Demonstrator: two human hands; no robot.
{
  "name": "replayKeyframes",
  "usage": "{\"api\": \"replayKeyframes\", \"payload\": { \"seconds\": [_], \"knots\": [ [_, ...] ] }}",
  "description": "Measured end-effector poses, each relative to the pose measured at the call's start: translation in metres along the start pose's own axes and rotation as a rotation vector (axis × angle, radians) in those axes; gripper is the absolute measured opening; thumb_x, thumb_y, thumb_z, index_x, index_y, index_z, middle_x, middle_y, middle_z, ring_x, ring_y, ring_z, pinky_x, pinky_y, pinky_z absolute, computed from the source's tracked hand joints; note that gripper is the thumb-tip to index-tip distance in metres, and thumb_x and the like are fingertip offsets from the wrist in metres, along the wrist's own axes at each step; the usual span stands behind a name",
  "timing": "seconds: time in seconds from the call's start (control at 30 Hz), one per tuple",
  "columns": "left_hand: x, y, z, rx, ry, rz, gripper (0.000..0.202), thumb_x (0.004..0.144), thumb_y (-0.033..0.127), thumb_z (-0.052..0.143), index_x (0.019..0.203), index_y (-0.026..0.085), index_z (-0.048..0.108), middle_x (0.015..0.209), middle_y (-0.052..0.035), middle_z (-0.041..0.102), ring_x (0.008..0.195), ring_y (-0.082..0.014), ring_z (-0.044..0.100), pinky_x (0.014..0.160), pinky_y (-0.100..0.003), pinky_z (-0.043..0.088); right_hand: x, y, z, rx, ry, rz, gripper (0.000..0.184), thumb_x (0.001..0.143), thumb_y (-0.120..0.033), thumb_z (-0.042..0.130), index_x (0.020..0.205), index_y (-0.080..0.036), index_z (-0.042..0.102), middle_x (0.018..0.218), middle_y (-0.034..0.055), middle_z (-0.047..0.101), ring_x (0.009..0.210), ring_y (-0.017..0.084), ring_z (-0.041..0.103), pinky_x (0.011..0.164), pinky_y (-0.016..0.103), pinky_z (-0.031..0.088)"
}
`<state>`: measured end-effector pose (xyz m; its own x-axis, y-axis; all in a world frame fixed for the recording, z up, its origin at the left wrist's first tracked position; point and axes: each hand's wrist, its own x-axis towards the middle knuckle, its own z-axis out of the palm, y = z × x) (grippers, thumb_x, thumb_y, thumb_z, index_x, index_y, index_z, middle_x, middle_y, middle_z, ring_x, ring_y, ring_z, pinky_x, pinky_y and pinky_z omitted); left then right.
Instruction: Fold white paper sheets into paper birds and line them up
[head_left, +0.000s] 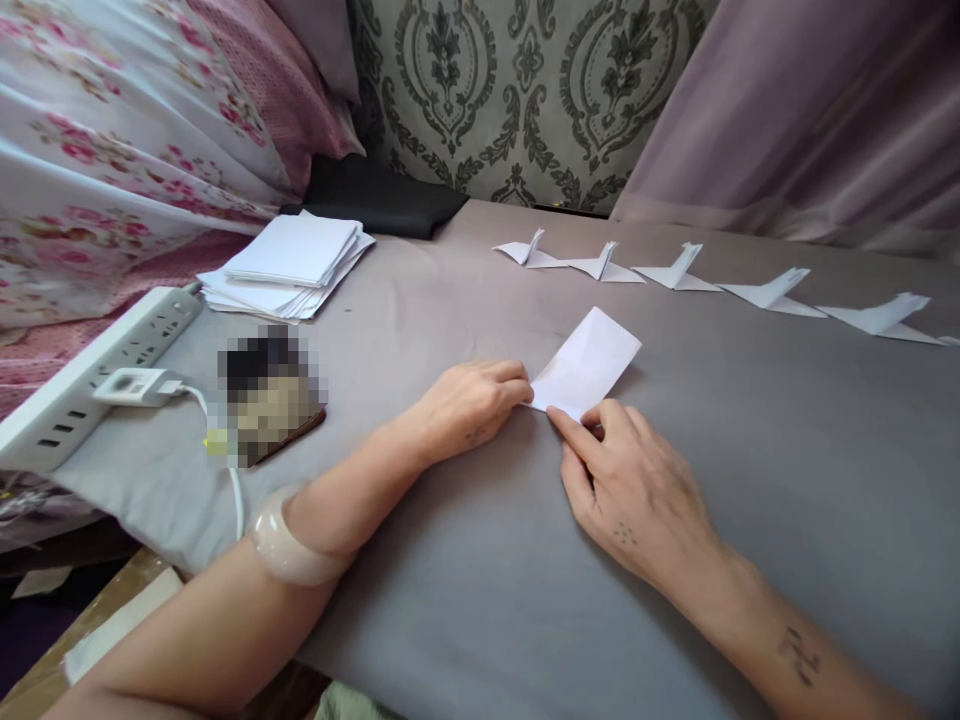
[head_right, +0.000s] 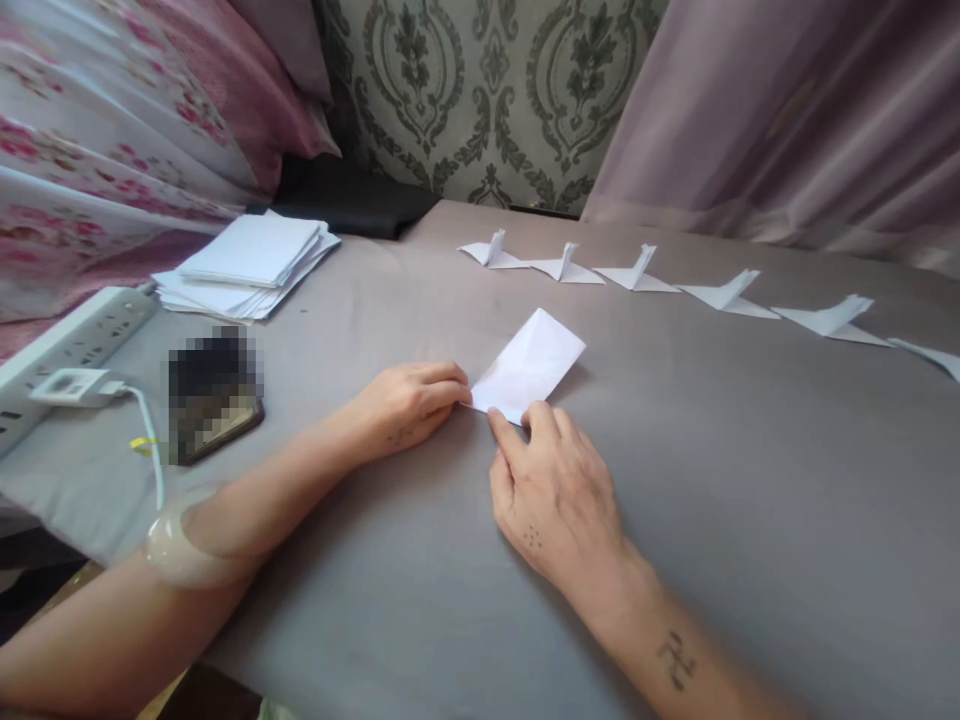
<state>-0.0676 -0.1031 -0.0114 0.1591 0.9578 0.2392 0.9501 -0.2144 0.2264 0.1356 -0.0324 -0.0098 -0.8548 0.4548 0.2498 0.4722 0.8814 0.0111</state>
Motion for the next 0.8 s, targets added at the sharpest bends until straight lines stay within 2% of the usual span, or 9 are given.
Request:
{"api": "replayKeyframes", "payload": {
  "seconds": [0.17,0.23,0.4,0.67,0.8],
  "knots": [
    [-0.003,-0.013,-0.001,-0.140,0.122,-0.323,0.024,0.082,0.010,0.047,0.093,0.018,0.066,0.100,-0.0036,0.065,0.076,-0.0130,0.060,0.067,-0.024,0.044,0.001,0.000,-0.001,-0.021,-0.016,-0.017,0.039,0.091,-0.025,0.043,0.126,-0.026,0.061,0.090,0.0073,0.057,0.081,0.019,0.052,0.066,0.031,0.037],
    [-0.003,-0.014,-0.003,-0.244,0.121,-0.377,0.019,0.081,0.011,0.051,0.088,0.017,0.067,0.096,-0.0032,0.065,0.073,-0.0118,0.059,0.068,-0.024,0.045,0.002,0.001,-0.002,-0.026,-0.019,-0.019,0.039,0.091,-0.025,0.043,0.125,-0.026,0.061,0.090,0.0074,0.056,0.081,0.019,0.052,0.065,0.031,0.036],
    [0.001,-0.005,-0.008,-0.427,0.046,-0.335,0.015,0.083,0.018,0.056,0.086,0.017,0.070,0.093,-0.0044,0.064,0.076,-0.0123,0.059,0.072,-0.024,0.046,0.002,0.000,-0.002,-0.026,-0.016,-0.023,0.039,0.091,-0.026,0.043,0.126,-0.027,0.061,0.091,0.0070,0.056,0.081,0.020,0.051,0.065,0.031,0.036],
    [0.006,0.001,-0.007,-0.445,0.013,-0.399,0.014,0.084,0.023,0.057,0.083,0.016,0.069,0.091,-0.0050,0.063,0.078,-0.0138,0.059,0.074,-0.027,0.047,0.003,0.000,-0.002,-0.022,-0.017,-0.042,0.040,0.091,-0.026,0.043,0.127,-0.025,0.060,0.091,0.0080,0.056,0.081,0.020,0.050,0.067,0.032,0.037],
    [0.006,0.000,-0.007,-0.443,0.007,-0.405,0.014,0.083,0.021,0.055,0.082,0.015,0.068,0.091,-0.0048,0.062,0.078,-0.0137,0.058,0.075,-0.027,0.047,0.003,0.000,-0.002,-0.027,-0.015,-0.041,0.039,0.091,-0.026,0.043,0.126,-0.026,0.060,0.089,0.0076,0.055,0.081,0.020,0.050,0.066,0.032,0.037]
  ]
}}
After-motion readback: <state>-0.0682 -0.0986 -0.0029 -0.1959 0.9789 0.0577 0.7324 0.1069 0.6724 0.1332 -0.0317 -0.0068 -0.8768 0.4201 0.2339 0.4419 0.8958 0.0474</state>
